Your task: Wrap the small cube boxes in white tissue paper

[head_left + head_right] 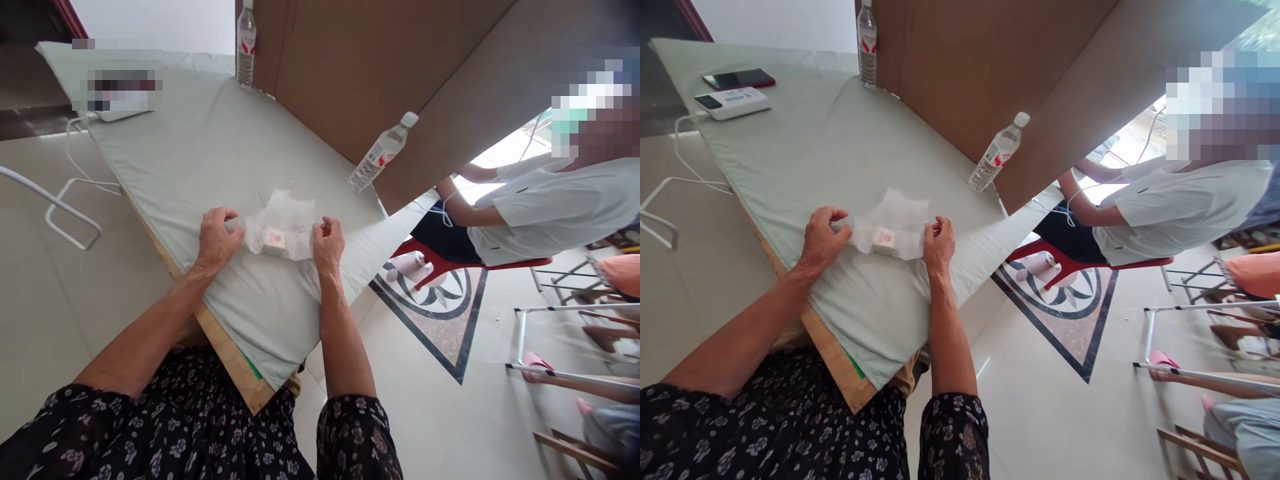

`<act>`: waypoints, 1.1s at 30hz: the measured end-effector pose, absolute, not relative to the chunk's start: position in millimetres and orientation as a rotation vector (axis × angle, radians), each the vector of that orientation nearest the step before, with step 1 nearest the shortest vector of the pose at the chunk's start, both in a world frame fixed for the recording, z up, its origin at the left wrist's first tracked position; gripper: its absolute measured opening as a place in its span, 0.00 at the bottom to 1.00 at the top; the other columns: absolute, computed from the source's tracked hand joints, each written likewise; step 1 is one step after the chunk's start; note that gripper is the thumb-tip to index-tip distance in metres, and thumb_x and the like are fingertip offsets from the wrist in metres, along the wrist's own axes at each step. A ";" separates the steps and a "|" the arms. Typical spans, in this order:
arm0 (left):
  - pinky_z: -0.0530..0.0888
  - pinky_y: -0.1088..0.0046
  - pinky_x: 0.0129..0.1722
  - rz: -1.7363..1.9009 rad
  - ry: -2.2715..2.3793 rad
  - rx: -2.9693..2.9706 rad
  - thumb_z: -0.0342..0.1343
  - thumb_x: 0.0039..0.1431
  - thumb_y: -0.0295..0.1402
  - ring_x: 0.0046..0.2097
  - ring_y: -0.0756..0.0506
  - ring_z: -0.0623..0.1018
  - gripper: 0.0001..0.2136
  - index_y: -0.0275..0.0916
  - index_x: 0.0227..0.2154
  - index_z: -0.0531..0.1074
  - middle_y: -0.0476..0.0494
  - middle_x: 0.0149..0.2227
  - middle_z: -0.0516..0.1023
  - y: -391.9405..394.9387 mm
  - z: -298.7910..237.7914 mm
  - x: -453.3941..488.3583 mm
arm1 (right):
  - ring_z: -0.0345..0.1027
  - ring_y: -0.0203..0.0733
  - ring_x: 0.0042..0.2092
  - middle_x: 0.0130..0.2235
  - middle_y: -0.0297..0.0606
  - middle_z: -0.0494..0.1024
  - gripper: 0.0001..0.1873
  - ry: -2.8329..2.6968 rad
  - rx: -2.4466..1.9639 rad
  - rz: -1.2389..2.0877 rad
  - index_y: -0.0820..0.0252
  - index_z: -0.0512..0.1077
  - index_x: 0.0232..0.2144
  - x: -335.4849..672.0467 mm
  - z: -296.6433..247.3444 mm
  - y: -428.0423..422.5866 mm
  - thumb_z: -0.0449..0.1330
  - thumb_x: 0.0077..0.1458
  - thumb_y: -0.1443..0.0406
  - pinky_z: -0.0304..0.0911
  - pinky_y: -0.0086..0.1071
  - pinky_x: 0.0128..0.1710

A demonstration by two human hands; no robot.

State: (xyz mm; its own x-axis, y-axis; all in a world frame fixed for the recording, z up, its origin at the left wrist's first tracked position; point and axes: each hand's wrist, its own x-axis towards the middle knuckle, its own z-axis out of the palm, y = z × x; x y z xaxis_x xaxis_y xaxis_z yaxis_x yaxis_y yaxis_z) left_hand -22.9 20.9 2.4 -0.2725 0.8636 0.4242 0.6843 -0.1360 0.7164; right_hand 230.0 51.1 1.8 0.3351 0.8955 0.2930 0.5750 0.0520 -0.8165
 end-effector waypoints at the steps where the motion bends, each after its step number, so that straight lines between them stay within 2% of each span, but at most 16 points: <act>1: 0.76 0.56 0.51 1.409 1.874 1.840 0.54 0.50 0.27 0.45 0.39 0.78 0.10 0.40 0.37 0.73 0.40 0.41 0.81 15.4 10.2 -20.3 | 0.71 0.41 0.38 0.39 0.38 0.79 0.15 -1.345 -1.578 0.390 0.57 0.71 0.45 229.3 5.3 46.3 0.57 0.57 0.58 0.67 0.39 0.46; 4: 0.74 0.58 0.55 1.381 1.555 2.192 0.53 0.57 0.28 0.50 0.40 0.78 0.10 0.40 0.41 0.74 0.40 0.44 0.81 3.1 40.4 -2.2 | 0.74 0.42 0.42 0.43 0.41 0.82 0.15 -1.473 -1.387 0.450 0.56 0.73 0.44 222.2 20.3 33.2 0.55 0.63 0.54 0.68 0.37 0.47; 7: 0.73 0.61 0.57 0.988 1.171 2.429 0.49 0.63 0.29 0.55 0.41 0.78 0.13 0.40 0.46 0.74 0.40 0.49 0.81 9.3 62.5 21.4 | 0.76 0.43 0.46 0.47 0.42 0.83 0.19 -1.716 -1.281 0.569 0.56 0.75 0.46 213.5 33.5 29.9 0.49 0.69 0.54 0.68 0.37 0.50; 9: 0.74 0.62 0.55 0.710 1.164 2.448 0.48 0.65 0.32 0.56 0.40 0.78 0.16 0.38 0.52 0.72 0.37 0.53 0.80 23.5 66.8 29.9 | 0.76 0.45 0.49 0.48 0.43 0.83 0.19 -1.866 -1.353 0.564 0.57 0.76 0.47 211.4 38.8 32.2 0.47 0.70 0.58 0.66 0.39 0.53; 11: 0.73 0.63 0.53 0.514 1.267 2.414 0.46 0.69 0.38 0.55 0.38 0.79 0.18 0.37 0.56 0.70 0.35 0.53 0.80 40.1 65.0 27.9 | 0.76 0.47 0.50 0.48 0.43 0.84 0.18 -1.996 -1.478 0.545 0.58 0.77 0.48 212.8 42.5 33.0 0.49 0.69 0.62 0.65 0.41 0.54; 13: 0.74 0.65 0.45 0.383 1.385 2.364 0.44 0.70 0.43 0.45 0.38 0.81 0.19 0.38 0.50 0.74 0.37 0.43 0.83 53.3 60.7 16.3 | 0.76 0.47 0.48 0.46 0.41 0.85 0.16 -2.100 -1.522 0.538 0.56 0.78 0.48 215.7 45.7 28.2 0.51 0.68 0.64 0.63 0.42 0.55; 16: 0.72 0.67 0.37 0.509 1.439 2.251 0.40 0.71 0.48 0.35 0.40 0.80 0.23 0.41 0.35 0.76 0.42 0.32 0.81 60.1 53.5 -8.1 | 0.75 0.46 0.47 0.44 0.38 0.85 0.13 -2.195 -1.360 0.533 0.54 0.80 0.47 219.2 48.8 8.7 0.56 0.67 0.62 0.60 0.42 0.56; 18: 0.71 0.67 0.33 0.603 1.422 2.118 0.40 0.70 0.51 0.31 0.42 0.78 0.25 0.42 0.31 0.76 0.43 0.29 0.81 56.1 48.7 -21.8 | 0.74 0.45 0.48 0.44 0.37 0.85 0.11 -2.298 -1.197 0.554 0.53 0.81 0.42 221.2 48.0 -9.2 0.59 0.67 0.61 0.60 0.42 0.56; 21: 0.71 0.67 0.31 0.594 1.418 1.980 0.40 0.69 0.52 0.28 0.43 0.77 0.26 0.41 0.31 0.77 0.43 0.28 0.81 41.8 40.8 -32.1 | 0.73 0.47 0.49 0.42 0.38 0.84 0.11 -2.488 -1.053 0.618 0.53 0.82 0.34 226.7 42.2 -33.9 0.61 0.66 0.61 0.59 0.43 0.56; 24: 0.74 0.65 0.38 0.504 1.469 2.109 0.52 0.62 0.50 0.36 0.40 0.80 0.19 0.41 0.41 0.79 0.41 0.36 0.82 22.7 33.7 -30.8 | 0.73 0.47 0.48 0.40 0.39 0.84 0.12 -2.495 -1.088 0.657 0.54 0.81 0.33 231.9 36.9 -43.3 0.60 0.67 0.61 0.60 0.44 0.55; 26: 0.76 0.62 0.46 0.437 1.487 2.242 0.61 0.56 0.46 0.47 0.36 0.80 0.23 0.40 0.52 0.76 0.37 0.48 0.81 9.9 30.9 -26.1 | 0.74 0.47 0.50 0.44 0.41 0.84 0.11 -2.347 -1.185 0.596 0.55 0.81 0.38 229.1 35.6 -36.9 0.59 0.68 0.61 0.62 0.43 0.56; 28: 0.75 0.58 0.53 0.381 1.509 2.341 0.63 0.54 0.44 0.56 0.32 0.77 0.30 0.40 0.59 0.71 0.34 0.56 0.77 -0.4 29.5 -20.9 | 0.72 0.49 0.56 0.53 0.45 0.81 0.12 -2.210 -1.282 0.473 0.56 0.79 0.49 218.8 35.2 -22.1 0.60 0.66 0.62 0.62 0.44 0.60; 30: 0.72 0.55 0.57 0.331 1.512 2.423 0.64 0.55 0.43 0.59 0.31 0.74 0.31 0.40 0.61 0.68 0.32 0.58 0.75 -6.7 28.8 -17.4 | 0.67 0.52 0.62 0.60 0.47 0.77 0.23 -2.217 -1.340 0.396 0.57 0.73 0.59 204.5 34.2 -4.0 0.64 0.62 0.63 0.60 0.46 0.64; 31: 0.71 0.54 0.59 0.309 1.514 2.455 0.64 0.55 0.44 0.59 0.31 0.74 0.32 0.40 0.61 0.67 0.32 0.58 0.75 -8.1 28.5 -16.7 | 0.67 0.54 0.62 0.61 0.48 0.76 0.27 -2.268 -1.358 0.410 0.57 0.71 0.61 198.5 33.4 4.4 0.65 0.60 0.63 0.61 0.47 0.63; 33: 0.70 0.53 0.60 0.271 1.530 2.498 0.64 0.56 0.45 0.59 0.31 0.73 0.32 0.39 0.61 0.67 0.32 0.58 0.75 -8.5 27.8 -17.4 | 0.70 0.55 0.60 0.58 0.49 0.78 0.28 -2.307 -1.393 0.451 0.58 0.71 0.60 195.0 31.1 17.2 0.66 0.58 0.64 0.63 0.47 0.61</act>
